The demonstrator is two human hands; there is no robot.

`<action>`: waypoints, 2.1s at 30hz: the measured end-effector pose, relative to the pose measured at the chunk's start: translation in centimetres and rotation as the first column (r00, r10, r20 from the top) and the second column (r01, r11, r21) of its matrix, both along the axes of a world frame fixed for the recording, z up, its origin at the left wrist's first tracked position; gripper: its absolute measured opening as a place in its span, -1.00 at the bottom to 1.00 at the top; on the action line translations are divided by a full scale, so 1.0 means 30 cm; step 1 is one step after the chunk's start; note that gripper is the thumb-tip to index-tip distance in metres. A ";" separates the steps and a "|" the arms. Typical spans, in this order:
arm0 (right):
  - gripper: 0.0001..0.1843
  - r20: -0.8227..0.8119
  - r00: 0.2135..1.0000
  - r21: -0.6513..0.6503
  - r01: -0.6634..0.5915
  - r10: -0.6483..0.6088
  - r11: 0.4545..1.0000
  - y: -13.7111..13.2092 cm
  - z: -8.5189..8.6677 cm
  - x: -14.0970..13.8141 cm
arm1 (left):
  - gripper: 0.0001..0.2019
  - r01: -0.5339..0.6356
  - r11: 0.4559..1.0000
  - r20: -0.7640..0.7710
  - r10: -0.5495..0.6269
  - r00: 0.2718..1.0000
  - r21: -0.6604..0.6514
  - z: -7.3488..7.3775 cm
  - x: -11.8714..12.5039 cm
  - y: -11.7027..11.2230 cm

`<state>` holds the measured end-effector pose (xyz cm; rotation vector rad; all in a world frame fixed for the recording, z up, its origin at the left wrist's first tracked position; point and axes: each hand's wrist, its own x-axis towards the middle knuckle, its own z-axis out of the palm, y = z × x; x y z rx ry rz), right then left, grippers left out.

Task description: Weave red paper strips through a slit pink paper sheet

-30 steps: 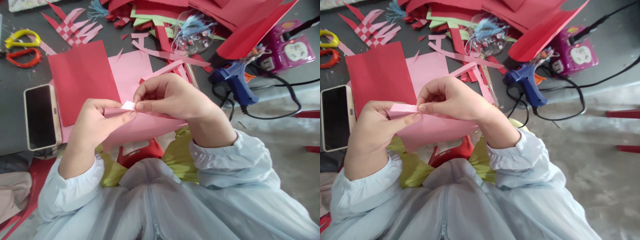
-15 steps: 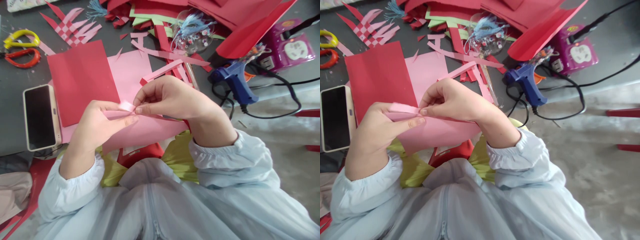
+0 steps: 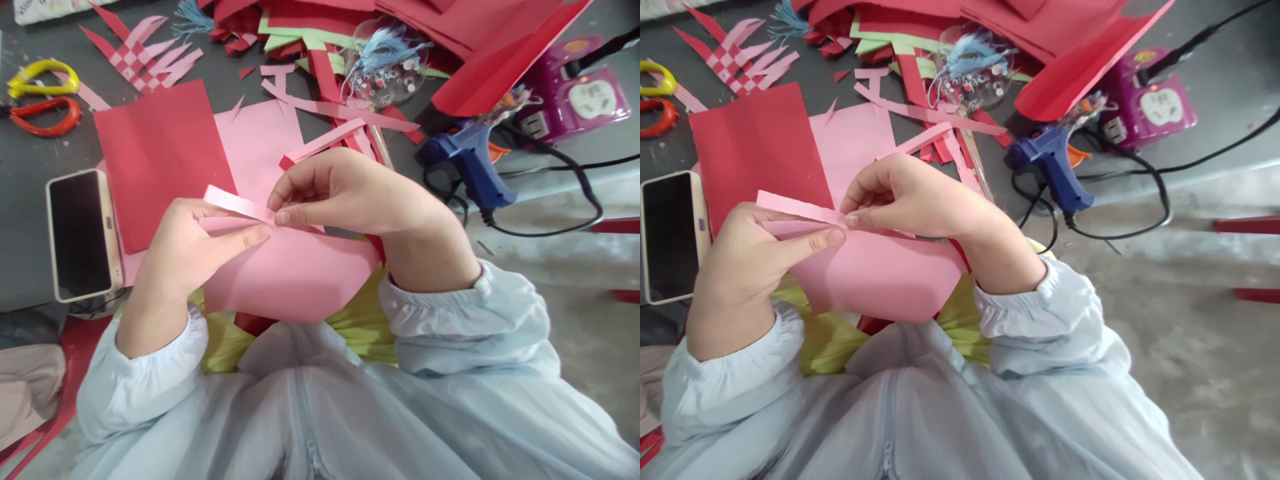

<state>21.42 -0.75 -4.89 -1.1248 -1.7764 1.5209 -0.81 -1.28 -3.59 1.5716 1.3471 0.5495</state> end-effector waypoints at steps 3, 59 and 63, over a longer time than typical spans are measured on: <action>-0.97 0.007 1.000 -0.004 0.000 0.000 1.000 0.004 -0.005 0.002 | -0.76 -0.022 1.000 -0.015 0.022 1.000 0.012 0.006 0.006 0.001; -0.54 -0.775 0.533 -0.209 0.291 -0.340 0.934 0.062 0.148 -0.118 | -0.21 -0.022 0.999 0.525 0.044 0.850 -0.048 0.063 -0.046 -0.027; -0.50 -0.642 0.716 -0.180 0.206 -0.273 0.962 0.042 0.143 -0.192 | -0.34 -0.164 0.984 0.533 0.177 0.827 -0.073 0.022 -0.034 -0.037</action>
